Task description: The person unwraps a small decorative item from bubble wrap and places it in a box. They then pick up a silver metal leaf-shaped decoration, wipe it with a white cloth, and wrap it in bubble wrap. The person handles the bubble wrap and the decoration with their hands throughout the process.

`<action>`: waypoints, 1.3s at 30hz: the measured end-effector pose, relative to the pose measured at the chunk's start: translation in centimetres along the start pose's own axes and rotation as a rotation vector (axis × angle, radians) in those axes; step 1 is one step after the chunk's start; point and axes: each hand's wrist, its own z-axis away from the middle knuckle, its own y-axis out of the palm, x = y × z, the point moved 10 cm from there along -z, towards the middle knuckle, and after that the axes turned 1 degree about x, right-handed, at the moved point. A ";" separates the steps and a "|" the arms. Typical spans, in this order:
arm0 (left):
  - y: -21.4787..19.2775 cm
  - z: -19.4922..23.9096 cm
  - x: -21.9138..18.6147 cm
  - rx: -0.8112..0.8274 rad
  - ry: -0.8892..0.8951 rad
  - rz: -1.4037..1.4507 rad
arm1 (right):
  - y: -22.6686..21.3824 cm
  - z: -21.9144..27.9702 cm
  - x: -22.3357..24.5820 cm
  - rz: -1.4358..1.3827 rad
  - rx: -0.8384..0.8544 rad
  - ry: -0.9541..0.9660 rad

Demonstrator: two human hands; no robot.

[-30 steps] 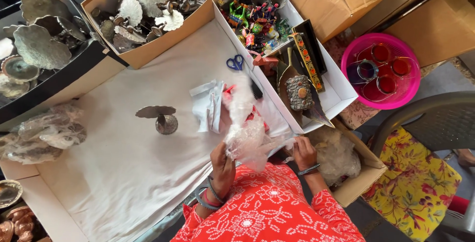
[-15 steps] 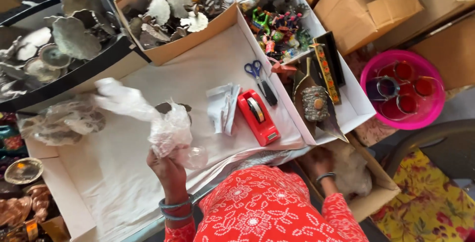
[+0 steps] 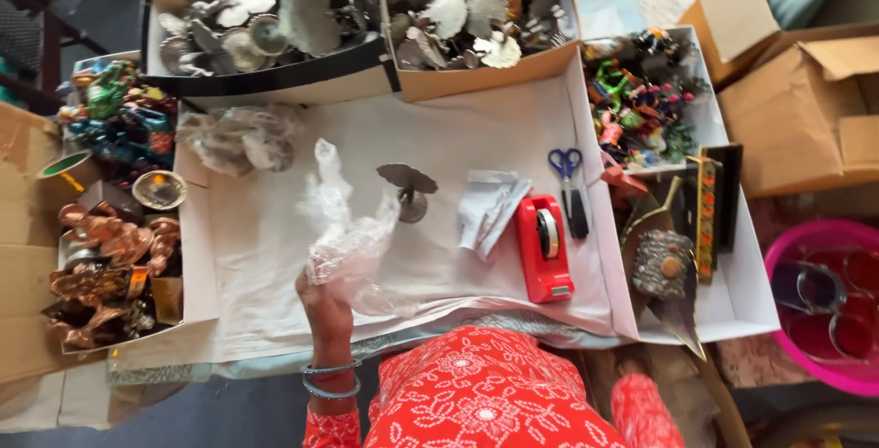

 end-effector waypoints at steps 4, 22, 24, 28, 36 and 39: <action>3.3 0.1 -0.3 0.001 -0.162 0.167 | -1.7 -0.4 -4.3 0.148 0.047 0.070; -0.1 -3.3 3.0 0.214 -0.374 0.240 | -23.4 11.8 57.4 -0.549 0.079 -1.060; 1.6 -3.0 1.1 0.266 -0.382 0.145 | -23.1 13.3 62.4 -0.570 0.084 -1.177; 1.7 -3.2 0.0 0.295 -0.359 -0.013 | -17.6 12.2 64.1 -0.356 0.060 -1.309; 1.0 -1.3 -1.1 0.492 -0.110 -1.137 | -8.2 -0.2 52.7 -0.877 0.356 -0.489; -1.3 -0.8 2.3 0.552 0.165 -1.263 | -0.2 -5.1 44.6 -0.982 0.336 -0.324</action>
